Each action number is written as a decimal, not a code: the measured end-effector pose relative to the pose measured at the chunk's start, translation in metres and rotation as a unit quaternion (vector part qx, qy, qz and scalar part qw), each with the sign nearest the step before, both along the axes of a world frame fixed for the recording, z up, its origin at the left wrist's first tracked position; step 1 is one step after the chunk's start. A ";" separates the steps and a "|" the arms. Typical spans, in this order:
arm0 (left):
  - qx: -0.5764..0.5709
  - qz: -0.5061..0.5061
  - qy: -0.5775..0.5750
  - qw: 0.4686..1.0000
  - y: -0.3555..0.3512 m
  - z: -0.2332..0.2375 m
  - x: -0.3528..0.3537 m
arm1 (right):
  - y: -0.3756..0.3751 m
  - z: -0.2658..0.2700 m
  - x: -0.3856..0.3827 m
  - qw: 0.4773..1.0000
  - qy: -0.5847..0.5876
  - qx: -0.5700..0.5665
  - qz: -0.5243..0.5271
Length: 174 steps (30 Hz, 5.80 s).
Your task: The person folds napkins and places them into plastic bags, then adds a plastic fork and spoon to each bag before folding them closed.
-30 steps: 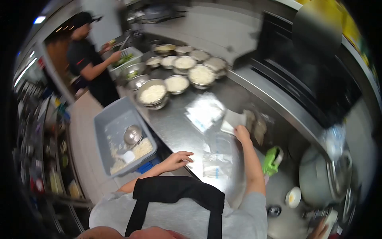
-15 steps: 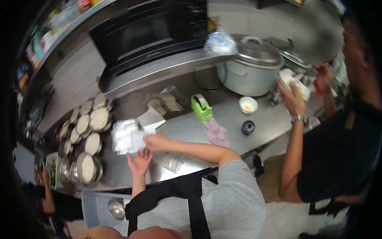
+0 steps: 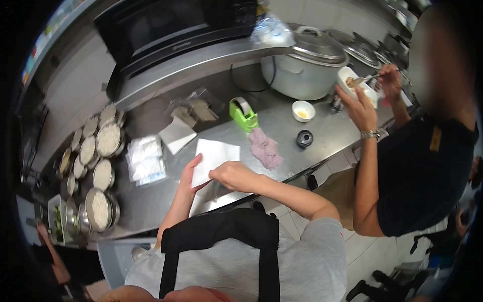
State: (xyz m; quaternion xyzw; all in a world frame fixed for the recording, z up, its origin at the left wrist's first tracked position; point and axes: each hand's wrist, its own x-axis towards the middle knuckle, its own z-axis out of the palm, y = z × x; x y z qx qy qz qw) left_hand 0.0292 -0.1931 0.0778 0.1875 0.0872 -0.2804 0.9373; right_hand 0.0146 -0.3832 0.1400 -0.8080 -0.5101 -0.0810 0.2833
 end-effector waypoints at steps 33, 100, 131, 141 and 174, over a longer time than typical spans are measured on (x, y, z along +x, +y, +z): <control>-0.025 0.037 -0.056 0.997 0.038 -0.008 -0.107 | -0.187 -0.065 0.087 0.725 0.433 0.176 -0.506; 0.061 0.123 0.054 0.989 0.027 -0.018 -0.214 | -0.134 0.012 -0.123 0.839 0.316 0.191 -0.399; 0.039 0.095 0.015 0.995 0.023 -0.021 -0.136 | -0.083 0.050 -0.097 0.889 0.271 0.196 -0.314; 0.035 0.113 0.017 0.993 0.043 -0.033 -0.116 | -0.044 0.036 -0.082 0.906 0.292 0.183 -0.247; 0.081 0.385 -0.020 0.919 0.005 0.008 -0.141 | 0.081 -0.076 0.029 0.867 0.478 0.117 0.079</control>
